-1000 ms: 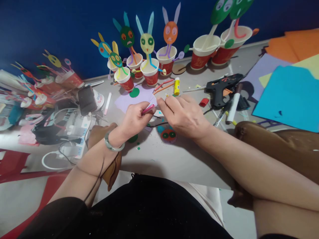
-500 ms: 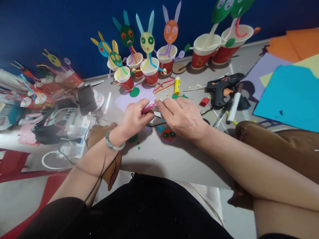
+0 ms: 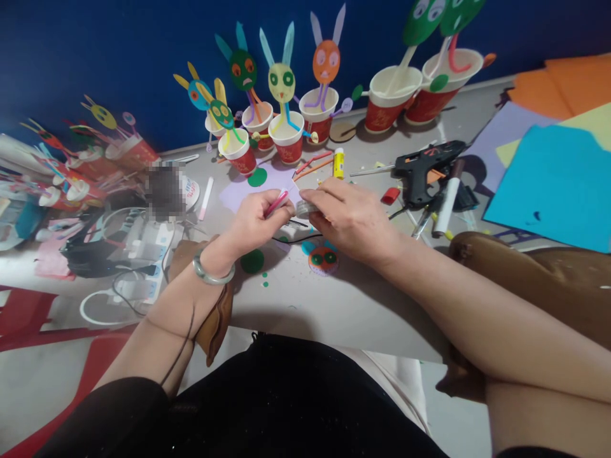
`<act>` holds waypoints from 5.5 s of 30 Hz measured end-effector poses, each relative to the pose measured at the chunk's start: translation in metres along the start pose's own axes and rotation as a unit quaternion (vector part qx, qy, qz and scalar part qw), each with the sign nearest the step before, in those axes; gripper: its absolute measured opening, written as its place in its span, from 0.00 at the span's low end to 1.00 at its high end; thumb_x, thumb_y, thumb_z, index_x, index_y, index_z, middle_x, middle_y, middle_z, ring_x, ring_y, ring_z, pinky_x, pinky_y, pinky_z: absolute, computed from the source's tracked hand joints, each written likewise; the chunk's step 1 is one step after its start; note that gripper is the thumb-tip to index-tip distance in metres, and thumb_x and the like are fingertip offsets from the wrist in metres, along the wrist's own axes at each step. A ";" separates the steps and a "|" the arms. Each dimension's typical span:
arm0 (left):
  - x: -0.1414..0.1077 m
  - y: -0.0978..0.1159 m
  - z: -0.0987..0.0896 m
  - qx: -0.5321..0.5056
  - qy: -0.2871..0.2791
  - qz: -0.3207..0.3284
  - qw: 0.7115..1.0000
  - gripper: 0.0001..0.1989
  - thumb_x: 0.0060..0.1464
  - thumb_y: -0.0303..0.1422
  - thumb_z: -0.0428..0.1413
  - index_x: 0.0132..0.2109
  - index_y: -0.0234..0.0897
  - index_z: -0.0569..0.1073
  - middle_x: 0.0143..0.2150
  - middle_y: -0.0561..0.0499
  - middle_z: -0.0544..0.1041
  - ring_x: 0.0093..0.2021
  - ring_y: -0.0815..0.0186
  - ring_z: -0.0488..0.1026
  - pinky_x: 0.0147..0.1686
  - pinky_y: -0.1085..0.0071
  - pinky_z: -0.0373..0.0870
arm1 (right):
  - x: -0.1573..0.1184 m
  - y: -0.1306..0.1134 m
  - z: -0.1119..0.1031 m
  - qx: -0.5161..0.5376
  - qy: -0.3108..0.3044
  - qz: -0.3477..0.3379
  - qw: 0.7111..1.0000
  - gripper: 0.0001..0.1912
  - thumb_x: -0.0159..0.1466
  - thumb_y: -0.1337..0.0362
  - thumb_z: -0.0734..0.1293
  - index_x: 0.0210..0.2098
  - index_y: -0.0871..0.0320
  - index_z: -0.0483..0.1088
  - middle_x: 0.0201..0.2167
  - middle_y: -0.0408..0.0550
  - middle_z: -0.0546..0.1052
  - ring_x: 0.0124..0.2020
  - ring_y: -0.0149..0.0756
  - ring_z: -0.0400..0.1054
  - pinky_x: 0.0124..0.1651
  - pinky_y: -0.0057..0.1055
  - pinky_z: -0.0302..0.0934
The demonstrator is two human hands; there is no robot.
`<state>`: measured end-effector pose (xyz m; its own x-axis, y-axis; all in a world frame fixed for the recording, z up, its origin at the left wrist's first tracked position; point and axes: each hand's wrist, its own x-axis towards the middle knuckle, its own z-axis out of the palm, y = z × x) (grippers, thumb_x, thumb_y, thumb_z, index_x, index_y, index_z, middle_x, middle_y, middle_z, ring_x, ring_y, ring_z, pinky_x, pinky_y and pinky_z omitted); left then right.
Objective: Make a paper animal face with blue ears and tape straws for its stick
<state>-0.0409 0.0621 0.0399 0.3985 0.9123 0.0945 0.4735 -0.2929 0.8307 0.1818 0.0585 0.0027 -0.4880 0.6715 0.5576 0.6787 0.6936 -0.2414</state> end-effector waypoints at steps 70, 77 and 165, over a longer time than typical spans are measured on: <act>0.002 0.003 -0.006 -0.244 -0.011 -0.057 0.968 0.07 0.59 0.36 0.58 0.34 0.39 0.73 0.19 0.62 0.59 0.18 0.75 0.53 0.19 0.74 0.50 | 0.023 -0.007 -0.020 0.514 -0.177 0.269 0.795 0.32 0.66 0.30 0.69 0.40 0.54 0.78 0.31 0.47 0.81 0.30 0.37 0.74 0.31 0.32 0.66; 0.004 0.001 -0.006 -0.253 -0.001 -0.013 0.967 0.07 0.57 0.35 0.59 0.32 0.38 0.72 0.21 0.60 0.63 0.22 0.75 0.58 0.23 0.74 0.55 | 0.024 -0.002 -0.021 0.570 -0.188 0.276 0.751 0.24 0.63 0.39 0.77 0.37 0.54 0.79 0.37 0.50 0.85 0.36 0.39 0.78 0.36 0.34 0.70; 0.003 0.012 0.004 -0.443 -0.117 -0.201 0.866 0.09 0.75 0.36 0.53 0.43 0.39 0.68 0.24 0.60 0.72 0.20 0.74 0.69 0.24 0.78 0.68 | 0.041 -0.005 -0.028 0.516 0.023 0.449 0.729 0.07 0.54 0.70 0.73 0.22 0.58 0.72 0.20 0.44 0.76 0.21 0.28 0.67 0.23 0.23 0.60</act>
<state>-0.0307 0.0601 0.0481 0.5386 0.7759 -0.3284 -0.1351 0.4642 0.8754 0.1739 0.0748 0.0488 -0.0663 0.9827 -0.1731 -0.0727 -0.1778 -0.9814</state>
